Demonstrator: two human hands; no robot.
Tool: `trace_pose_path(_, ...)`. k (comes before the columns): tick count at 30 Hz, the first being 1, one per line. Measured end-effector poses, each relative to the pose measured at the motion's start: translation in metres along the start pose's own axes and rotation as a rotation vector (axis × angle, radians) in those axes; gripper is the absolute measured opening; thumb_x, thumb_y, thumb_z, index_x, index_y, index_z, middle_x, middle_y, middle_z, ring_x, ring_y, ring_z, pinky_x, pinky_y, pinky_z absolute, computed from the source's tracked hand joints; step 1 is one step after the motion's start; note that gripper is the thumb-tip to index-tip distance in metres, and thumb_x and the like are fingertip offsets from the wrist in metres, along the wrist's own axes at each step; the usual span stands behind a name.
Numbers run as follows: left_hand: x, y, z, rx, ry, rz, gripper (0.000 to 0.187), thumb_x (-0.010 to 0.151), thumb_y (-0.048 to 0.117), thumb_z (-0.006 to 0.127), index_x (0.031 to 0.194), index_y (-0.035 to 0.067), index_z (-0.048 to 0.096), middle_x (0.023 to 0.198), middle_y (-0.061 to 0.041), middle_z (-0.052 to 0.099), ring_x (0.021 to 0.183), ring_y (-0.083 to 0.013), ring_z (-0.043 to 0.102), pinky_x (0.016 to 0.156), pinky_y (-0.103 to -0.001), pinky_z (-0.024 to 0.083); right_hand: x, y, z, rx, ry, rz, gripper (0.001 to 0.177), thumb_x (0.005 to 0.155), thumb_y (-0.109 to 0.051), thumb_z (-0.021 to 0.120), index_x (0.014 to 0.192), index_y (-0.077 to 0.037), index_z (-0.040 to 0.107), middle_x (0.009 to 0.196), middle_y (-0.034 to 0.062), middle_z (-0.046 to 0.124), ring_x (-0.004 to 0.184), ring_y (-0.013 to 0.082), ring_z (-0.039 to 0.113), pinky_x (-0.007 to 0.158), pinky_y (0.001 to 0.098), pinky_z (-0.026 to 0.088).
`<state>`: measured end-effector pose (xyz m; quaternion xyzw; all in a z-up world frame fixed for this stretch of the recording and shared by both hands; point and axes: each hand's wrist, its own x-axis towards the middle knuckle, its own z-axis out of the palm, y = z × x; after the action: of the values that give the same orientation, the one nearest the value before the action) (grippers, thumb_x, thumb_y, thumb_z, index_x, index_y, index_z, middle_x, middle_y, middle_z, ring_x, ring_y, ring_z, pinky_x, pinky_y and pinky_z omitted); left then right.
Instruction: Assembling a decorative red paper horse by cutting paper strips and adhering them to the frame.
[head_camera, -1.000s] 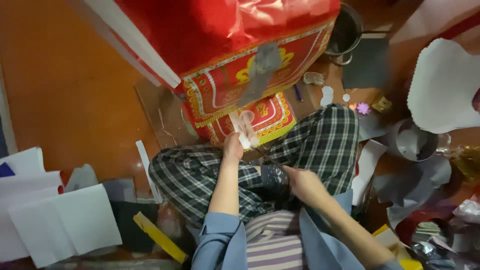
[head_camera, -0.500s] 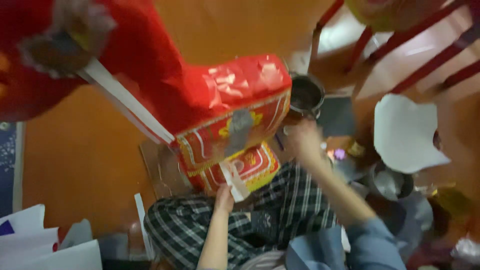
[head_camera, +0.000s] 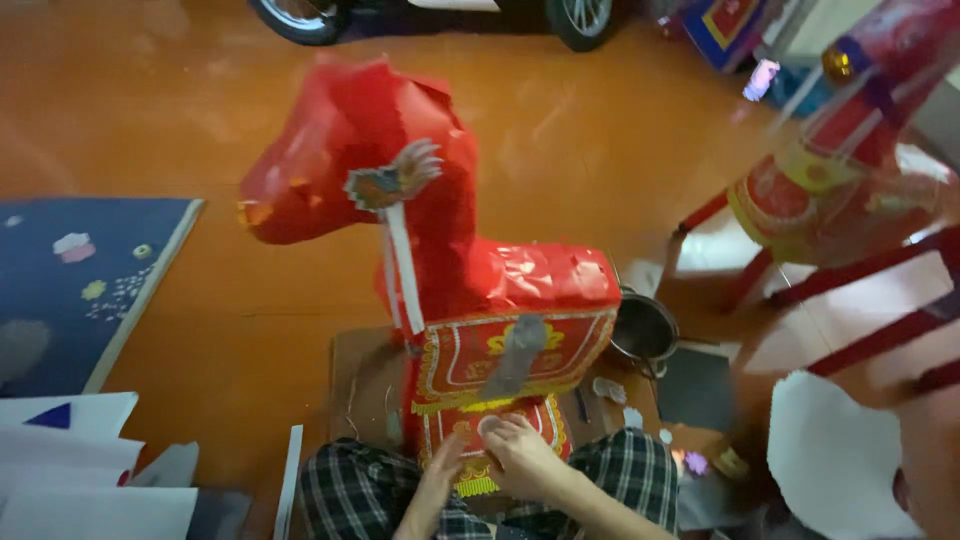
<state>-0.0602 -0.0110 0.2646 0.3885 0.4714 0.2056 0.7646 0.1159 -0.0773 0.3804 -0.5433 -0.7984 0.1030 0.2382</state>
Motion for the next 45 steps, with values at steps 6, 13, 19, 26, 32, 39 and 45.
trace_pose_path(6, -0.121, 0.131, 0.029, 0.399, -0.188, 0.036, 0.034, 0.090, 0.026, 0.063, 0.122, 0.013, 0.064, 0.117, 0.000, 0.069, 0.105, -0.0110, 0.063, 0.091, -0.022, 0.047, 0.034, -0.037, -0.123, 0.260, -0.025, 0.151, 0.013, 0.082, -0.002, 0.062, 0.079, -0.013, 0.057, 0.075, 0.0009, 0.065, 0.062, 0.0133, 0.062, 0.052, 0.0261, 0.051)
trace_pose_path(13, -0.189, 0.183, 0.017, 0.300, -0.105, -0.016, 0.050, 0.079, 0.036, 0.071, 0.122, 0.011, 0.066, 0.113, -0.003, 0.068, 0.095, -0.0170, 0.066, 0.081, -0.030, 0.054, 0.035, -0.027, -0.196, 0.532, 0.325, 0.274, 0.007, 0.082, -0.003, 0.059, 0.084, -0.009, 0.061, 0.076, 0.0004, 0.060, 0.068, 0.0093, 0.052, 0.060, 0.0232, 0.041)
trace_pose_path(19, -0.187, 0.211, -0.010, 0.312, -0.087, 0.850, 0.012, 0.088, 0.007, 0.063, 0.099, 0.007, 0.069, 0.100, -0.010, 0.073, 0.092, -0.0211, 0.071, 0.081, -0.031, 0.061, 0.043, -0.029, -0.238, 0.772, 0.586, 0.298, 0.005, 0.086, -0.001, 0.061, 0.086, -0.006, 0.060, 0.077, 0.0014, 0.059, 0.070, 0.0079, 0.050, 0.063, 0.0190, 0.038)
trace_pose_path(26, -0.205, 0.330, 0.007, 0.345, 0.349, 1.302, 0.022, 0.085, 0.009, 0.072, 0.101, 0.006, 0.058, 0.115, -0.015, 0.063, 0.075, -0.0167, 0.062, 0.066, -0.033, 0.053, 0.093, -0.018, -0.307, 0.730, 0.830, 0.170, 0.009, 0.085, 0.001, 0.066, 0.090, -0.004, 0.060, 0.063, 0.0071, 0.048, 0.053, 0.0123, 0.044, 0.050, 0.0256, 0.034)
trace_pose_path(32, -0.232, 0.444, 0.044, 0.308, 0.259, 1.275, 0.018, 0.094, 0.022, 0.064, 0.102, 0.008, 0.070, 0.090, -0.002, 0.069, 0.081, -0.0102, 0.063, 0.074, -0.025, 0.058, 0.147, -0.055, -0.390, 0.780, 0.812, 0.147, 0.050, 0.089, 0.001, 0.055, 0.136, -0.013, 0.046, 0.078, 0.0046, 0.050, 0.065, 0.0117, 0.051, 0.058, 0.0271, 0.055)
trace_pose_path(39, -0.223, 0.515, 0.068, 0.556, 0.315, 1.453, 0.019, 0.089, 0.000, 0.069, 0.107, 0.005, 0.068, 0.100, -0.008, 0.071, 0.089, -0.0135, 0.068, 0.084, -0.023, 0.058, 0.186, -0.013, -0.422, 0.806, 0.673, 0.243, 0.017, 0.091, -0.017, 0.065, 0.108, -0.013, 0.069, 0.086, 0.0001, 0.064, 0.058, 0.0068, 0.055, 0.050, 0.0135, 0.043)
trace_pose_path(45, -0.172, 0.529, 0.049, 0.560, 0.227, 1.447, 0.019, 0.089, 0.003, 0.069, 0.107, 0.008, 0.070, 0.104, -0.005, 0.074, 0.093, -0.0100, 0.068, 0.085, -0.021, 0.056, 0.197, 0.021, -0.414, 0.989, 0.555, 0.227, 0.037, 0.088, -0.010, 0.067, 0.125, -0.014, 0.064, 0.090, -0.0051, 0.063, 0.075, 0.0048, 0.062, 0.067, 0.0142, 0.053)
